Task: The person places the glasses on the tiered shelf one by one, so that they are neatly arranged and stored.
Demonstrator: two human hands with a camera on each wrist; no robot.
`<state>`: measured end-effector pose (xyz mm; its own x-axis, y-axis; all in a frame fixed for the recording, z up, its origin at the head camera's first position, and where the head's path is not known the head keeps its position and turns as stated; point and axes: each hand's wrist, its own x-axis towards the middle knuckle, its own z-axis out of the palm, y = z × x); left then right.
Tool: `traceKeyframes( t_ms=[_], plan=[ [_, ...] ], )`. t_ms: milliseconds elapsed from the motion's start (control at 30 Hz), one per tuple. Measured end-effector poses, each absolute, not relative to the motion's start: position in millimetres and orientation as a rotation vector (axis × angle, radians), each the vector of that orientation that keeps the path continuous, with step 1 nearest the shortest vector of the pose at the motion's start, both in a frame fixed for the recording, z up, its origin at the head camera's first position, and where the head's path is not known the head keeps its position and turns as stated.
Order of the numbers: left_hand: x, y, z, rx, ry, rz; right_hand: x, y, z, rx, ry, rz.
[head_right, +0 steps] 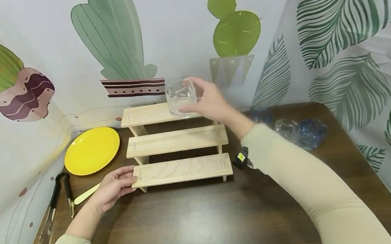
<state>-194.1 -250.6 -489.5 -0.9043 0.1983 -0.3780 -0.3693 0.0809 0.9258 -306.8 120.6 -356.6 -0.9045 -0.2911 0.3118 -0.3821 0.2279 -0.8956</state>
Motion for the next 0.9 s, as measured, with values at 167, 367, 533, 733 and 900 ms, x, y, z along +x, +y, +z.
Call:
traceKeyframes(
  t_ms=[167, 367, 533, 733, 900],
  plan=[
    [-194, -251, -491, -0.162, 1.966, 1.867, -314, 99, -358, 0.707, -2.414, 1.839],
    [-195, -250, -492, -0.173, 1.968, 1.870, -322, 80, -358, 0.748, -2.440, 1.900],
    [-195, -250, -491, -0.177, 1.973, 1.862, -325, 62, -359, 0.743, -2.467, 1.893],
    [-194, -252, -488, -0.170, 1.968, 1.861, -329, 44, -359, 0.740, -2.447, 1.932],
    [-195, -251, -487, -0.166, 1.960, 1.858, -329, 34, -358, 0.725, -2.470, 1.940]
  ],
)
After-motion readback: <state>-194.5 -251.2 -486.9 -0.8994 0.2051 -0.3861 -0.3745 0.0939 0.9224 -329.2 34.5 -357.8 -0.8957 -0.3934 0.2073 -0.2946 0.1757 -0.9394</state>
